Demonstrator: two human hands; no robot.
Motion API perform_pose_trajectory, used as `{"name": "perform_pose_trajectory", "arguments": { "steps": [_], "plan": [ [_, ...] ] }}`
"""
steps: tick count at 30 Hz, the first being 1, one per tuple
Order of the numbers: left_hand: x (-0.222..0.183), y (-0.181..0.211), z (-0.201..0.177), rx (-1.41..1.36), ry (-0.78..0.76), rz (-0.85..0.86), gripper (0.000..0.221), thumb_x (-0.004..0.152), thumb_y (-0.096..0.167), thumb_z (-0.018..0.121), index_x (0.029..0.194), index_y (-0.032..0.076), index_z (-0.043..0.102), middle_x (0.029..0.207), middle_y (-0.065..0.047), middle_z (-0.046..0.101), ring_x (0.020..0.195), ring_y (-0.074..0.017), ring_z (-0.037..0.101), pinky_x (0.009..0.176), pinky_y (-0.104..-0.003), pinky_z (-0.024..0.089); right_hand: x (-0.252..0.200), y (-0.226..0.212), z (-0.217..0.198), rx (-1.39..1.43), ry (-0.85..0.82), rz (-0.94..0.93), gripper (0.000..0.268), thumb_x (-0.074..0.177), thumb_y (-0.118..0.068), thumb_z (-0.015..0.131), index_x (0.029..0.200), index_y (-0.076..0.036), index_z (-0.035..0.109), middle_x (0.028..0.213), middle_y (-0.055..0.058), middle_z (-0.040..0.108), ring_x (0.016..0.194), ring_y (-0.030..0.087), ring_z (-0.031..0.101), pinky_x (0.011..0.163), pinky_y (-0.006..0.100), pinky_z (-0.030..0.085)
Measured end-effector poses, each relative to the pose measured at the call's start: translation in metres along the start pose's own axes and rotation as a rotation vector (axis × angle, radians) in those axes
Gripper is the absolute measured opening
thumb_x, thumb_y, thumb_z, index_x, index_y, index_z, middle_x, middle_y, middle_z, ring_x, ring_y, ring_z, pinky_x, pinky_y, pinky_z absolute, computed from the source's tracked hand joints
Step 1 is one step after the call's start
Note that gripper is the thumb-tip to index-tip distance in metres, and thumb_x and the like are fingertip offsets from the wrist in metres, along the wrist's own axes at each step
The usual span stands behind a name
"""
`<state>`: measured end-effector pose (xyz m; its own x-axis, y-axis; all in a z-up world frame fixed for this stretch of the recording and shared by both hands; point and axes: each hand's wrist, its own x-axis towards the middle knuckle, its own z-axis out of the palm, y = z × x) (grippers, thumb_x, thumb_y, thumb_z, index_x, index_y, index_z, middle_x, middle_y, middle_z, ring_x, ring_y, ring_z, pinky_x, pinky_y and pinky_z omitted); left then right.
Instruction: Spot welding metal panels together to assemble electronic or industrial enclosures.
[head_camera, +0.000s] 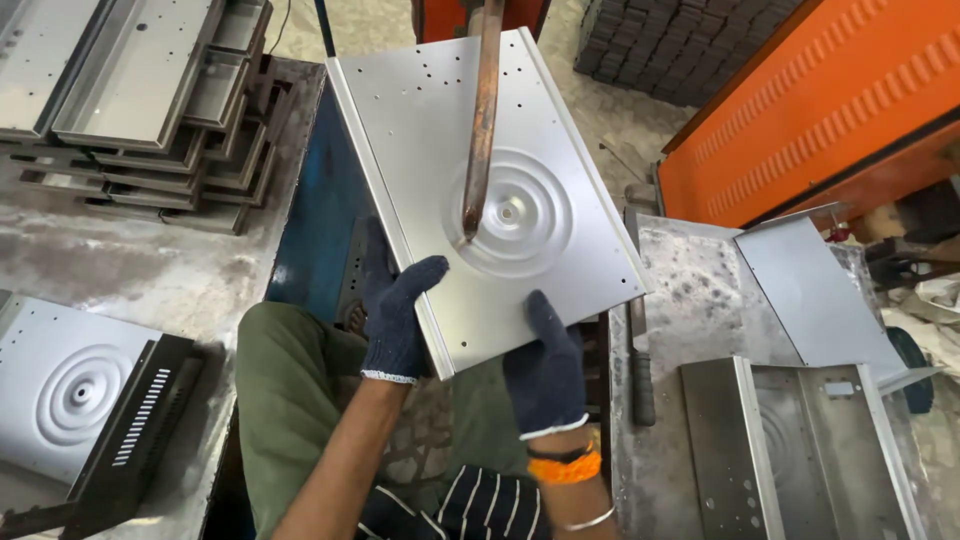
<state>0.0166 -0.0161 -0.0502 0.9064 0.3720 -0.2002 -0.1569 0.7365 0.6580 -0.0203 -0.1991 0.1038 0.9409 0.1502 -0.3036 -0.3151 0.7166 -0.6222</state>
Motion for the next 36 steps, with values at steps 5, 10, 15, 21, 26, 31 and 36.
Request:
{"name": "perform_pose_trajectory", "arguments": {
  "steps": [5, 10, 15, 21, 26, 31, 36],
  "plan": [
    [-0.065, 0.078, 0.107, 0.084, -0.028, 0.268, 0.085, 0.082, -0.002, 0.068, 0.161, -0.001, 0.036, 0.134, -0.019, 0.063, 0.113, -0.0281, 0.066, 0.096, -0.038, 0.057, 0.019, 0.012, -0.030, -0.029, -0.018, -0.059, 0.039, 0.094, -0.008, 0.066, 0.131, 0.000, 0.060, 0.128, 0.007, 0.065, 0.119, 0.022, 0.061, 0.105, 0.039, 0.048],
    [-0.032, 0.084, 0.124, 0.075, -0.073, 0.228, 0.092, 0.081, 0.001, 0.064, 0.163, 0.006, 0.025, 0.137, -0.017, 0.061, 0.111, -0.0267, 0.066, 0.092, -0.037, 0.057, 0.038, 0.001, -0.007, 0.026, 0.036, -0.051, 0.037, 0.092, -0.008, 0.066, 0.129, -0.001, 0.064, 0.129, 0.007, 0.067, 0.119, 0.021, 0.062, 0.105, 0.039, 0.048],
    [0.009, 0.083, 0.131, 0.047, -0.085, 0.157, 0.099, 0.077, 0.002, 0.061, 0.165, 0.014, 0.016, 0.127, -0.024, 0.062, 0.092, -0.0303, 0.066, 0.075, -0.040, 0.058, 0.063, -0.009, 0.020, 0.066, -0.068, -0.122, 0.041, 0.089, -0.006, 0.069, 0.130, -0.003, 0.064, 0.127, 0.007, 0.067, 0.118, 0.023, 0.062, 0.105, 0.039, 0.049],
    [0.054, 0.080, 0.132, 0.083, -0.103, 0.233, 0.100, 0.079, 0.000, 0.063, 0.165, 0.008, 0.014, 0.139, -0.021, 0.060, 0.106, -0.0260, 0.068, 0.087, -0.034, 0.060, 0.100, -0.007, 0.025, 0.085, -0.051, -0.170, 0.044, 0.088, -0.003, 0.071, 0.131, 0.000, 0.062, 0.125, 0.008, 0.068, 0.117, 0.024, 0.063, 0.104, 0.040, 0.050],
    [0.065, 0.076, 0.130, 0.062, -0.093, 0.237, 0.099, 0.079, 0.001, 0.066, 0.165, 0.006, 0.017, 0.142, -0.018, 0.059, 0.110, -0.0248, 0.067, 0.091, -0.034, 0.059, 0.115, -0.005, 0.024, 0.062, -0.073, -0.227, 0.041, 0.088, -0.001, 0.071, 0.128, -0.003, 0.063, 0.123, 0.008, 0.068, 0.115, 0.025, 0.065, 0.102, 0.040, 0.051],
    [0.064, 0.076, 0.130, 0.043, -0.127, 0.248, 0.097, 0.079, 0.002, 0.068, 0.164, 0.003, 0.021, 0.139, -0.019, 0.060, 0.112, -0.0254, 0.067, 0.093, -0.034, 0.058, 0.118, -0.001, 0.020, 0.097, -0.073, -0.199, 0.039, 0.089, -0.002, 0.070, 0.128, -0.003, 0.064, 0.123, 0.008, 0.068, 0.115, 0.024, 0.065, 0.103, 0.040, 0.051],
    [0.072, 0.075, 0.125, 0.142, -0.147, 0.355, 0.088, 0.083, 0.003, 0.071, 0.163, -0.005, 0.035, 0.144, -0.017, 0.061, 0.120, -0.0227, 0.065, 0.101, -0.030, 0.055, 0.123, 0.002, 0.013, 0.115, -0.064, -0.178, 0.037, 0.091, -0.003, 0.071, 0.127, -0.001, 0.064, 0.123, 0.008, 0.068, 0.115, 0.024, 0.065, 0.103, 0.039, 0.051]
  ]
}}
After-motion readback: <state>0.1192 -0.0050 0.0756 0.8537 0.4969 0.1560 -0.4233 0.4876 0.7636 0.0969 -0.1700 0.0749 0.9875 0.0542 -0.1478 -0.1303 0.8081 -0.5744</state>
